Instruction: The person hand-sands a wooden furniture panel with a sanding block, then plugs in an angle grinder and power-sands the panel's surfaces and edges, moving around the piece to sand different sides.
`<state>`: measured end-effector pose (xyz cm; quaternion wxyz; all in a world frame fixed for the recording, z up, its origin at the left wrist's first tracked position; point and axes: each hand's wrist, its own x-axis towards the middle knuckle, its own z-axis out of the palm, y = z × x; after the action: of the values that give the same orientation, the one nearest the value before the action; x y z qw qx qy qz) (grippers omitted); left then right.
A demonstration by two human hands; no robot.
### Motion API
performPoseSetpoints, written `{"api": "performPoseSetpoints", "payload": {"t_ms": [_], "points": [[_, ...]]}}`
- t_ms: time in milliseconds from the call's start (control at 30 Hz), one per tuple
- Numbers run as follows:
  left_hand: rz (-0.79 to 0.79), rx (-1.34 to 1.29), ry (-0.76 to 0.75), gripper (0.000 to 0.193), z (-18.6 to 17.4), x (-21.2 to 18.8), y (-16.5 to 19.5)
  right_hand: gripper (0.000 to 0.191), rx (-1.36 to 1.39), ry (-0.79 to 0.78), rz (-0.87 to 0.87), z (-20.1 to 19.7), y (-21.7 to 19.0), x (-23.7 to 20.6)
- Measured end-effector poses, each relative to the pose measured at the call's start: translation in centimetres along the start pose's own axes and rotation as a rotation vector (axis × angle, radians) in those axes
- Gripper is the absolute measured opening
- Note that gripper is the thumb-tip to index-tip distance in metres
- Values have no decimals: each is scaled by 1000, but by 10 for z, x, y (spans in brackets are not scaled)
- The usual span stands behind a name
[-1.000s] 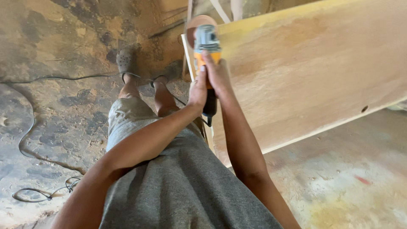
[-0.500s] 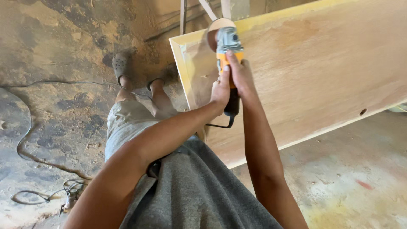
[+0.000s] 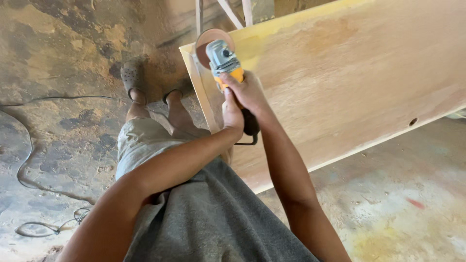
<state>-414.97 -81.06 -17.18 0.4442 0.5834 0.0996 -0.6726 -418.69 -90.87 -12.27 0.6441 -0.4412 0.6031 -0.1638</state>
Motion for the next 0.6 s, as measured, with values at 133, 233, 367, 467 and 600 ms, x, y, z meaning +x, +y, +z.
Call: {"api": "performPoseSetpoints", "payload": {"t_ms": [133, 233, 367, 467, 600], "points": [[98, 71, -63, 76, 60, 8, -11, 44, 108, 66, 42, -60, 6, 8], [-6, 194, -99, 79, 103, 6, -8, 46, 167, 140, 114, -109, 10, 10], [-71, 471, -99, 94, 155, 6, 10, 51, 183, 270, 136, -164, 6, 17], [-103, 580, -141, 104, 179, 8, 25, 56, 307, 297, 124, -190, -2, 20], [-110, 636, -186, 108, 178, 9, 37, 57, 327, 354, 114, -188, -6, 21]]}}
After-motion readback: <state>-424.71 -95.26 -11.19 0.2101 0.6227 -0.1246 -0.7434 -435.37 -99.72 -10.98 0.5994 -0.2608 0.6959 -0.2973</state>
